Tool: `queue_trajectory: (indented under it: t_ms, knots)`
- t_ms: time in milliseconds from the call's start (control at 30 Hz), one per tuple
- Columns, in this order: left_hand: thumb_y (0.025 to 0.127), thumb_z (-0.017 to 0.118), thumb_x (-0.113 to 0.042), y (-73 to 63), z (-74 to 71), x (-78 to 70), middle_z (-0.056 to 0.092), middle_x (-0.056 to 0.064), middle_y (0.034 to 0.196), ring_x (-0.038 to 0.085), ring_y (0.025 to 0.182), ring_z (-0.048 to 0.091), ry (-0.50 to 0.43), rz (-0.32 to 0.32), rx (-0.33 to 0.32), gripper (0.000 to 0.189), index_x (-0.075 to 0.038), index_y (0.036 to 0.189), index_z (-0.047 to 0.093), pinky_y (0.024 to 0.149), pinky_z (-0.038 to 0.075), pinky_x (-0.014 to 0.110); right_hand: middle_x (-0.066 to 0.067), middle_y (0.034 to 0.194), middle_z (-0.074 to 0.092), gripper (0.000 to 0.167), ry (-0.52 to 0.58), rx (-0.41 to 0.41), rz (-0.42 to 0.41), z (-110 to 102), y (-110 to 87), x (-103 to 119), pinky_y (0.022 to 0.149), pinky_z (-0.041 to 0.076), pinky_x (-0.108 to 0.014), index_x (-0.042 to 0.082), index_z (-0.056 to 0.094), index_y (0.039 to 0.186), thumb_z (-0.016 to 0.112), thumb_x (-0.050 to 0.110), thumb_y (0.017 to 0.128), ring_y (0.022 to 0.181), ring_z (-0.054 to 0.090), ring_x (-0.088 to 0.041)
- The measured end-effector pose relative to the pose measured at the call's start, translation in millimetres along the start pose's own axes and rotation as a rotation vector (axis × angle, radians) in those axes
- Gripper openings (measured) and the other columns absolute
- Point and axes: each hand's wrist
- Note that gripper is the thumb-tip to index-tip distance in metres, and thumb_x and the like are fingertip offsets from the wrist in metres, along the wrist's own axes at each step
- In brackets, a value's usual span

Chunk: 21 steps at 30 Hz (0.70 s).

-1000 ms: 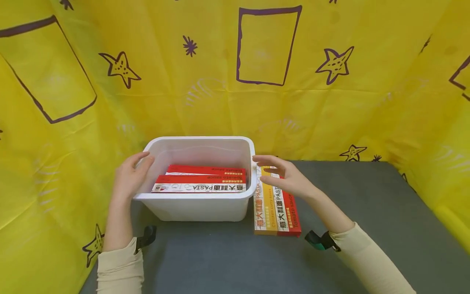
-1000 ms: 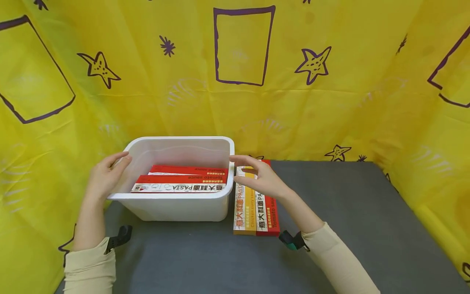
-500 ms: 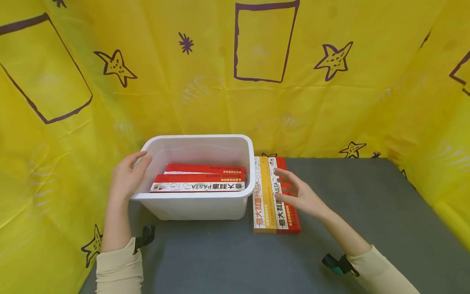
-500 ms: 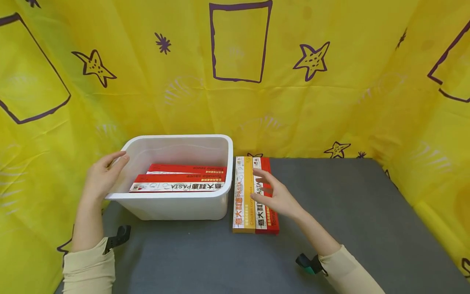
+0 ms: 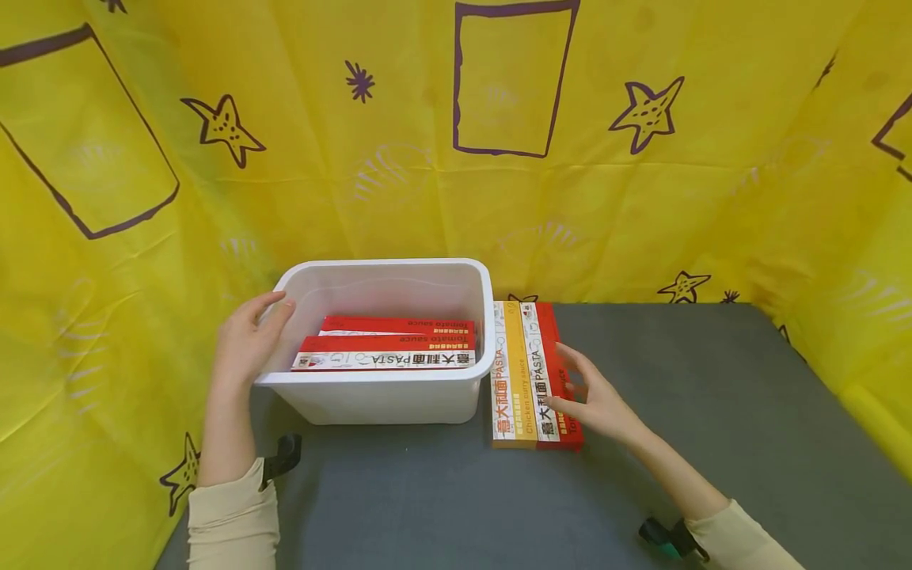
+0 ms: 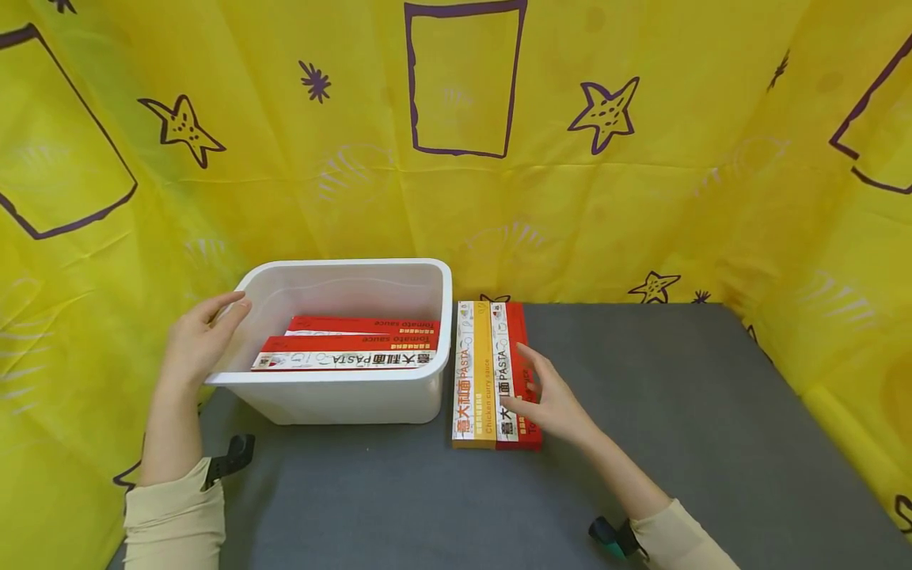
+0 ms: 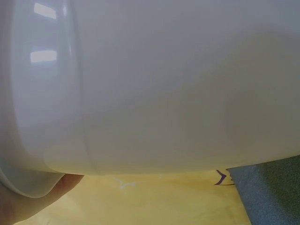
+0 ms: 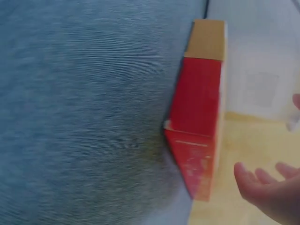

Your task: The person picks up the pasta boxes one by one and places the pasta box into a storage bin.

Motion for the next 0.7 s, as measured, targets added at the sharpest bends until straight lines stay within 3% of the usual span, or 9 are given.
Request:
queue_trajectory:
  t_ms: [200, 400, 567, 700]
  knots:
    - [0.099, 0.049, -0.042, 1.1, 1.3, 0.6, 0.049, 0.024, 0.141, 0.046, 0.130, 0.041, 0.007, 0.011, -0.018, 0.054, -0.004, 0.137, 0.055, 0.105, 0.030, 0.062, -0.022, 0.153, 0.023, 0.090, -0.043, -0.040, 0.075, 2.1, -7.0, -6.9, 0.102, 0.040, -0.059, 0.004, 0.021, 0.152, 0.077, 0.019, 0.083, 0.136, 0.031, -0.045]
    - [0.099, 0.048, -0.042, 0.6, 0.4, 0.2, 0.048, 0.025, 0.141, 0.046, 0.131, 0.040, -0.002, 0.001, -0.014, 0.055, -0.003, 0.138, 0.054, 0.106, 0.029, 0.063, -0.025, 0.149, 0.021, 0.106, -0.106, 0.007, 0.189, 6.1, -9.9, -15.6, 0.095, 0.047, -0.053, 0.004, 0.010, 0.154, 0.080, 0.029, 0.078, 0.129, 0.037, -0.044]
    - [0.099, 0.048, -0.043, -0.4, -0.1, -0.4, 0.048, 0.024, 0.142, 0.046, 0.132, 0.039, -0.003, 0.001, -0.014, 0.056, -0.004, 0.138, 0.054, 0.106, 0.029, 0.062, -0.027, 0.151, 0.017, 0.120, -0.192, 0.042, 0.186, 11.0, -10.1, -24.1, 0.103, 0.033, -0.063, -0.001, 0.003, 0.153, 0.083, 0.037, 0.072, 0.133, 0.026, -0.042]
    - [0.099, 0.049, -0.043, -1.1, -0.4, -2.1, 0.048, 0.024, 0.142, 0.045, 0.132, 0.039, -0.003, 0.001, -0.012, 0.055, -0.004, 0.138, 0.054, 0.107, 0.028, 0.062, -0.026, 0.151, 0.018, 0.125, -0.231, 0.054, 0.156, 15.2, -9.3, -27.5, 0.102, 0.031, -0.065, -0.002, 0.000, 0.152, 0.084, 0.040, 0.069, 0.133, 0.025, -0.042]
Point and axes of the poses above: each hand's wrist, its own y-axis towards the middle knuckle, its own z-axis out of the palm, x = y × z
